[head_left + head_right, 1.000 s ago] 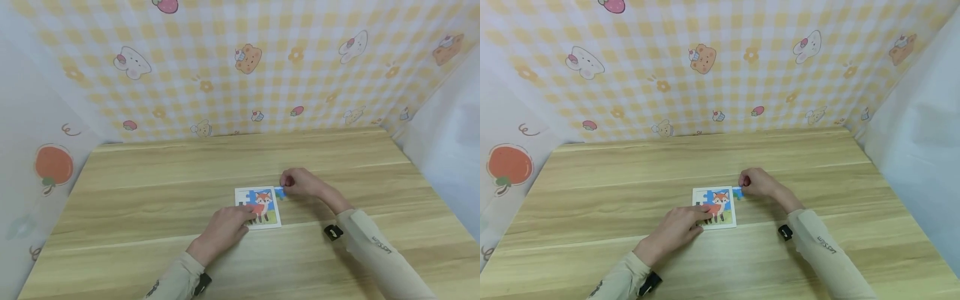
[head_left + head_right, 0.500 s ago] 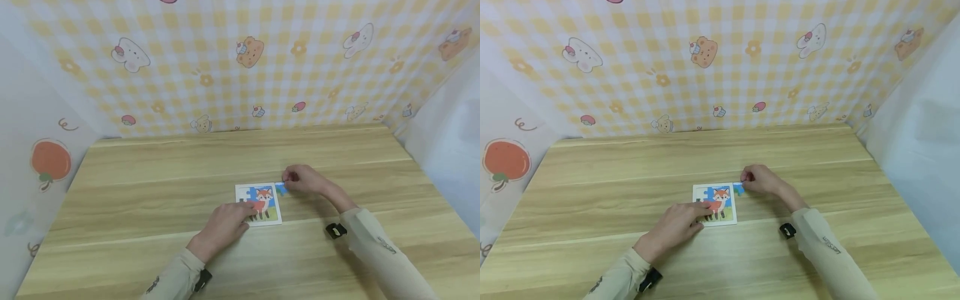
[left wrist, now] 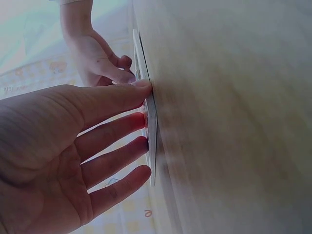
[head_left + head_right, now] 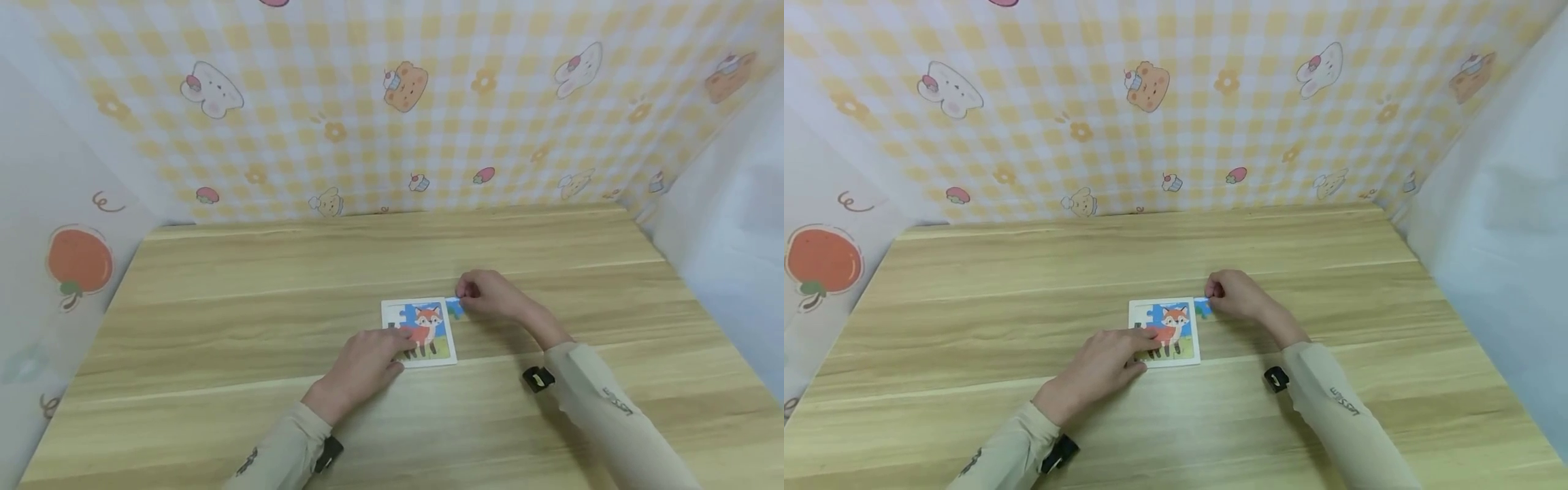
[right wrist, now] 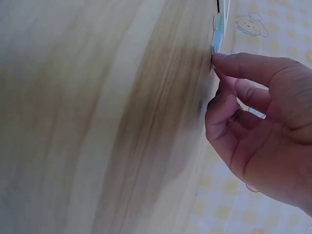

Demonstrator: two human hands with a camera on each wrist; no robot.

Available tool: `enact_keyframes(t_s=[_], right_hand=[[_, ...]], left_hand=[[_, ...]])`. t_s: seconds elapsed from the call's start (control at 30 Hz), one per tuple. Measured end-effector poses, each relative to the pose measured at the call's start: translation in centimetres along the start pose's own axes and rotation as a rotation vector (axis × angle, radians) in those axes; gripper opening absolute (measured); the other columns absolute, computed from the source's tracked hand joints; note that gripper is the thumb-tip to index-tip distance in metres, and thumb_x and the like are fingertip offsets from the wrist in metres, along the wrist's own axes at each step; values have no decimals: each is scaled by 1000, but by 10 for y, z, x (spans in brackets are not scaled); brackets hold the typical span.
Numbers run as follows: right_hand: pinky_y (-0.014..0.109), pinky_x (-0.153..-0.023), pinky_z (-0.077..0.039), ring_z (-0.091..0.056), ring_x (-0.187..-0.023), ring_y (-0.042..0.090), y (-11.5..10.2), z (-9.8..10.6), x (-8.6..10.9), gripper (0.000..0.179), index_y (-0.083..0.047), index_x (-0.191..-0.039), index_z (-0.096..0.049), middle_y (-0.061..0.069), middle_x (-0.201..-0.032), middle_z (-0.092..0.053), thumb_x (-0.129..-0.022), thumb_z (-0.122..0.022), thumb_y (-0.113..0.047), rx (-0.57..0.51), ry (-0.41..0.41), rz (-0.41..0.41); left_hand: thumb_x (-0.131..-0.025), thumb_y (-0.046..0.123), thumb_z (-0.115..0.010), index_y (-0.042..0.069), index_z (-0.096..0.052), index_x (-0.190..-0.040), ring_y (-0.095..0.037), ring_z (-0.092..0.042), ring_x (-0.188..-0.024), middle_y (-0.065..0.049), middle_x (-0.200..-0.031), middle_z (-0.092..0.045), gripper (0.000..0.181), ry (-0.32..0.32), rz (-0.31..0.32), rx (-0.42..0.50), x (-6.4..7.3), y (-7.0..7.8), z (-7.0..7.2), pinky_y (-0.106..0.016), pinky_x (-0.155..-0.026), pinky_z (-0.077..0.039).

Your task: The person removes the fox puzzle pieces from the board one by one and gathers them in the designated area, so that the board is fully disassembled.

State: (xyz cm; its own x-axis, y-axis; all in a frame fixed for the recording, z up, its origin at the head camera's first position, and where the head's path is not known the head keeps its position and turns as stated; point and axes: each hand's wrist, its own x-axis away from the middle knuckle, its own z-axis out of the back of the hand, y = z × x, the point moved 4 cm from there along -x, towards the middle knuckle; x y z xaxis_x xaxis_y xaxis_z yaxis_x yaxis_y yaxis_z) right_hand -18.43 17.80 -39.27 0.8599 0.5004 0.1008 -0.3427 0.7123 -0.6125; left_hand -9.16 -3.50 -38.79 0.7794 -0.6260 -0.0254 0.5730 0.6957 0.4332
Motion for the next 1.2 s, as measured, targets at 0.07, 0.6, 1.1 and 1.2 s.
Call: enact_keyframes(t_s=[0.07,0.6,1.1,1.2], right_hand=[[29,-63,-46,-51,-69,15,0,-1,-1,7,-4,-84,-62,1,-74,-56,-81,-64,2,7,5,-12],[28,-57,-47,-53,-65,15,5,-1,-4,5,-5,-89,-63,2,-76,-59,-85,-60,-3,-67,-40,-63],[29,-55,-50,-56,-66,17,8,6,1,12,-3,-96,-65,5,-81,-61,-90,-57,-9,-115,-5,-137],[28,-55,-47,-54,-64,16,7,10,2,11,-4,-94,-66,3,-79,-61,-90,-58,-9,-46,22,-110]], left_hand=[[-82,9,-68,11,-68,-114,-24,-58,-110,-4,-125,-59,32,0,-7,-17,0,0,0,-40,-88,-47],[-82,8,-68,12,-68,-114,-22,-57,-111,-2,-125,-58,31,-7,12,-21,1,-1,3,-39,-86,-48],[-82,11,-68,13,-69,-112,-21,-57,-110,0,-125,-59,30,-30,37,-29,-1,-1,2,-38,-82,-49],[-83,8,-65,14,-70,-110,-20,-58,-109,0,-123,-60,28,-18,40,-19,-4,0,2,-34,-75,-51]])
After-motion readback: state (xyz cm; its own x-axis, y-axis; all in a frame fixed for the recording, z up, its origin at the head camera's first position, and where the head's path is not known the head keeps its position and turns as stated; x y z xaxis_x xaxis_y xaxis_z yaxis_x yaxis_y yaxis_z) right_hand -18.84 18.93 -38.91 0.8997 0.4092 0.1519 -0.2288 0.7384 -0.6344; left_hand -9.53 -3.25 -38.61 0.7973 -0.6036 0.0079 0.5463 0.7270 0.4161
